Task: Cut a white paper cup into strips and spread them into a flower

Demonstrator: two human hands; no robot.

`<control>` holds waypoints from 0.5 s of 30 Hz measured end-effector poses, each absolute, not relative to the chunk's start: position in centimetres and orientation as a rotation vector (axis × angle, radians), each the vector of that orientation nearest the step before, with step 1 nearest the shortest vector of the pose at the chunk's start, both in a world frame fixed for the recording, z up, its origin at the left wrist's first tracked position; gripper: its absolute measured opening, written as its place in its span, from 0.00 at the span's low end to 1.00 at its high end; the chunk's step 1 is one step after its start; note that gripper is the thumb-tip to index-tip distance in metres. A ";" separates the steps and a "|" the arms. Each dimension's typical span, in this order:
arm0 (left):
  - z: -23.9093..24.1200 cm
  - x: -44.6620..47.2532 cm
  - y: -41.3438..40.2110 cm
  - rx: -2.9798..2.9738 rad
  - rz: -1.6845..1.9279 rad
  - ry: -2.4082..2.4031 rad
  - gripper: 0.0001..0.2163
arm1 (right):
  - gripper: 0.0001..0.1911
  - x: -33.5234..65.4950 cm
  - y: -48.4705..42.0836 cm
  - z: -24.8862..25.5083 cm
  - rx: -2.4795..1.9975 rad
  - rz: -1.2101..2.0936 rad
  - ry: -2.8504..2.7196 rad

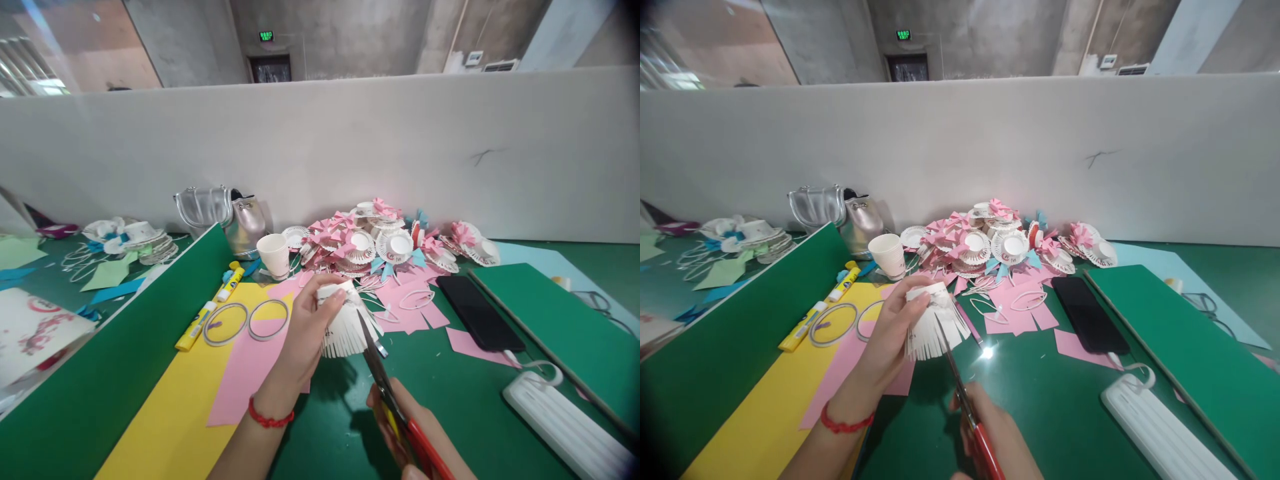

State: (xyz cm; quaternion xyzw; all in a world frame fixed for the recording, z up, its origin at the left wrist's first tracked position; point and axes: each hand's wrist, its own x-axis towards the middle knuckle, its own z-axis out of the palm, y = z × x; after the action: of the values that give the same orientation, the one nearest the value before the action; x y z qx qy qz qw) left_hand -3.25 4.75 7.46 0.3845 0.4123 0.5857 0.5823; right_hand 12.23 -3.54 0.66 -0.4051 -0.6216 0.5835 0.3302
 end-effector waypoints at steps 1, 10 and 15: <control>7.4 -3.2 4.8 0.902 1.365 0.965 0.06 | 0.40 12.2 -3.5 0.8 -1.057 1.536 -1.620; 7.4 -3.2 4.7 0.927 1.356 0.962 0.07 | 0.38 12.3 -3.9 0.6 -1.025 1.524 -1.605; 7.2 -3.2 4.9 0.937 1.340 0.949 0.06 | 0.38 12.2 -4.0 0.8 -1.014 1.526 -1.595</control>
State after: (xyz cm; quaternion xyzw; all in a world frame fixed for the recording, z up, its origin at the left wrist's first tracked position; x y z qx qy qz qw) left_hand -3.22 4.86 7.21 0.4018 0.4070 0.5745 0.5856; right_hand 12.17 -3.98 0.82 -0.3911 -0.6153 0.5888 0.3489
